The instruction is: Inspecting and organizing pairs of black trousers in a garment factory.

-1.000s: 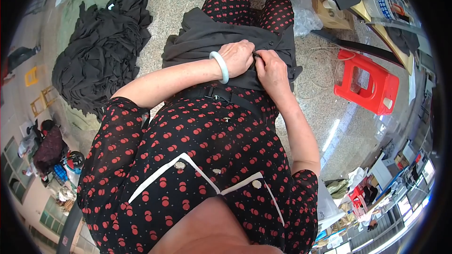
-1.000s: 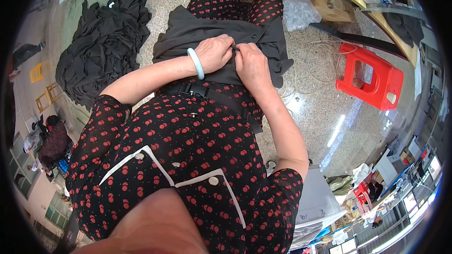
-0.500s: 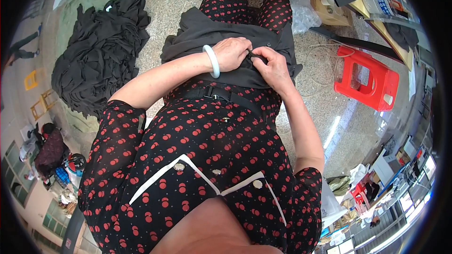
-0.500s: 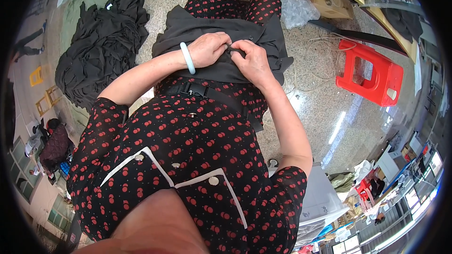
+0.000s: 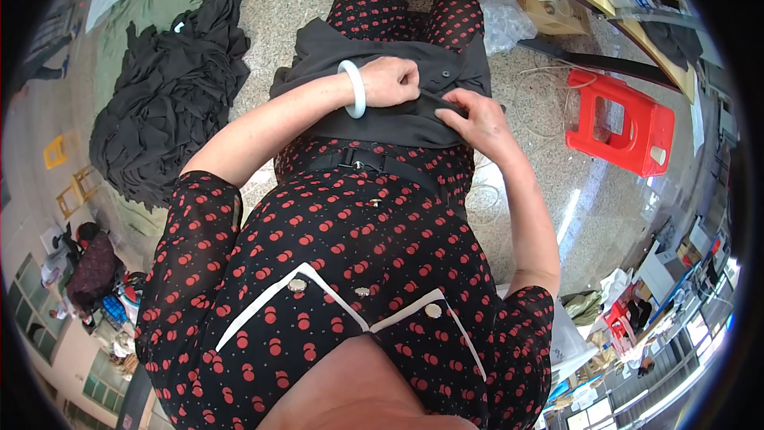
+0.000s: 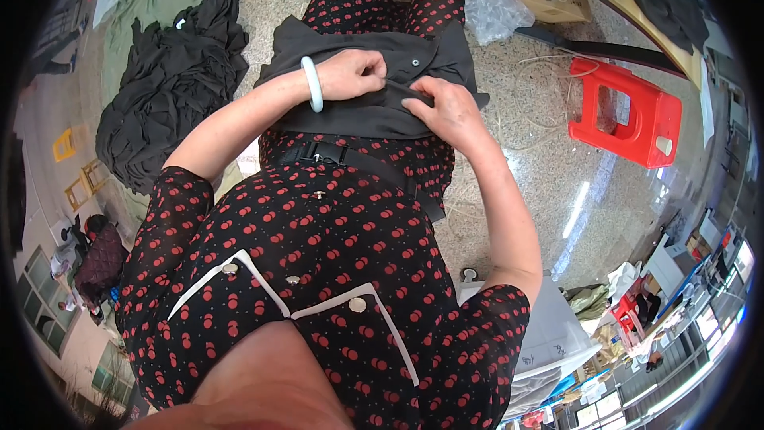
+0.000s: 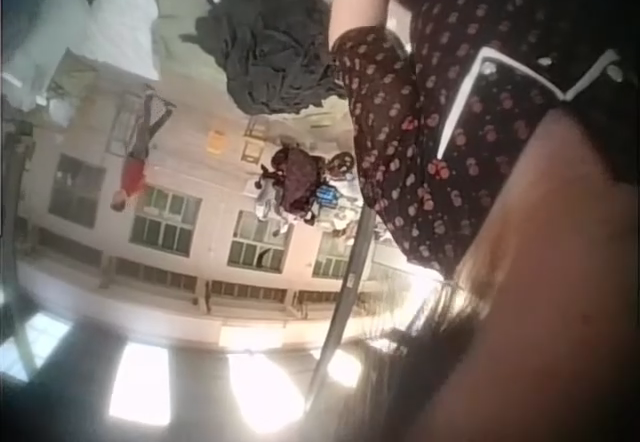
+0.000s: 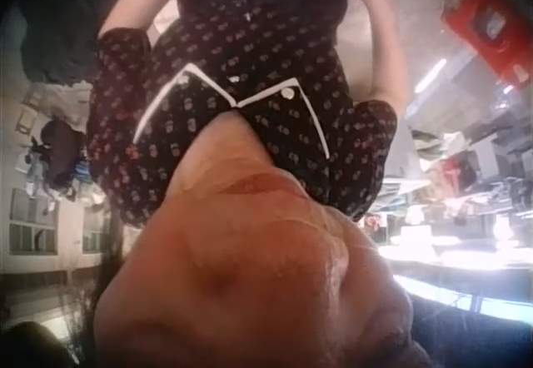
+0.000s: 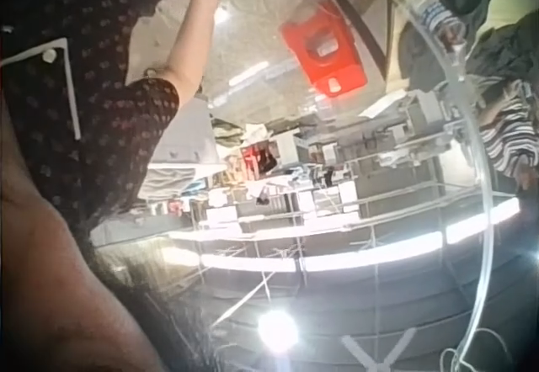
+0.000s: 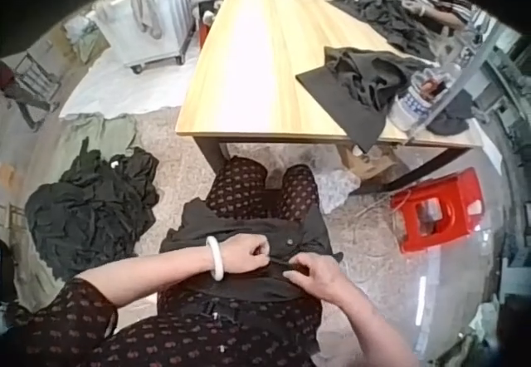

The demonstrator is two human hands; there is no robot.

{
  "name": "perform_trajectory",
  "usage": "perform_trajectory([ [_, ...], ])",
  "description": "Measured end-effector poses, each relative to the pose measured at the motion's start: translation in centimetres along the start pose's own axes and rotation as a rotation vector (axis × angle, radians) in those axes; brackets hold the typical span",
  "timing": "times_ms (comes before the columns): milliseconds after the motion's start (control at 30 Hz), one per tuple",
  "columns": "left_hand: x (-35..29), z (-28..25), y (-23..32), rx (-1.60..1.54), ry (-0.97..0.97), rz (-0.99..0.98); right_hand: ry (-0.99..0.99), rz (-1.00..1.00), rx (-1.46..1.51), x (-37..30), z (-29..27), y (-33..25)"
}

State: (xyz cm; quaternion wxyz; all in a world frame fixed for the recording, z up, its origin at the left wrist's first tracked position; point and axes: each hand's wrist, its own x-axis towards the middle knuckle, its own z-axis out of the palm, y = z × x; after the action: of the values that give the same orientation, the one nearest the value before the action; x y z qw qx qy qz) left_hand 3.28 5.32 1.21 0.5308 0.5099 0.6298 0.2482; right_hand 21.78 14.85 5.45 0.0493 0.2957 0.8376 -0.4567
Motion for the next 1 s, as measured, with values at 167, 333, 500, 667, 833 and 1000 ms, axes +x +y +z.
perform_trajectory([
  [167,4.9,1.2,0.5,0.176,0.135,-0.164,0.009,-0.042,-0.055,-1.4,-0.8,1.9],
  [333,5.8,2.4,1.4,0.008,0.178,-0.226,0.237,-0.169,-0.169,-0.9,0.0,1.5],
  [500,5.6,2.9,1.6,-0.084,0.193,-0.2,0.299,-0.192,-0.158,0.4,0.8,2.2],
  [667,5.5,3.1,1.9,-0.087,0.2,-0.198,0.307,-0.181,-0.129,0.8,1.5,3.0],
  [833,5.6,3.1,1.6,-0.09,0.186,-0.217,0.309,-0.206,-0.162,0.6,1.7,3.5],
  [1000,5.6,3.5,1.7,-0.018,0.223,-0.164,0.333,-0.123,-0.065,0.7,1.6,3.2],
])
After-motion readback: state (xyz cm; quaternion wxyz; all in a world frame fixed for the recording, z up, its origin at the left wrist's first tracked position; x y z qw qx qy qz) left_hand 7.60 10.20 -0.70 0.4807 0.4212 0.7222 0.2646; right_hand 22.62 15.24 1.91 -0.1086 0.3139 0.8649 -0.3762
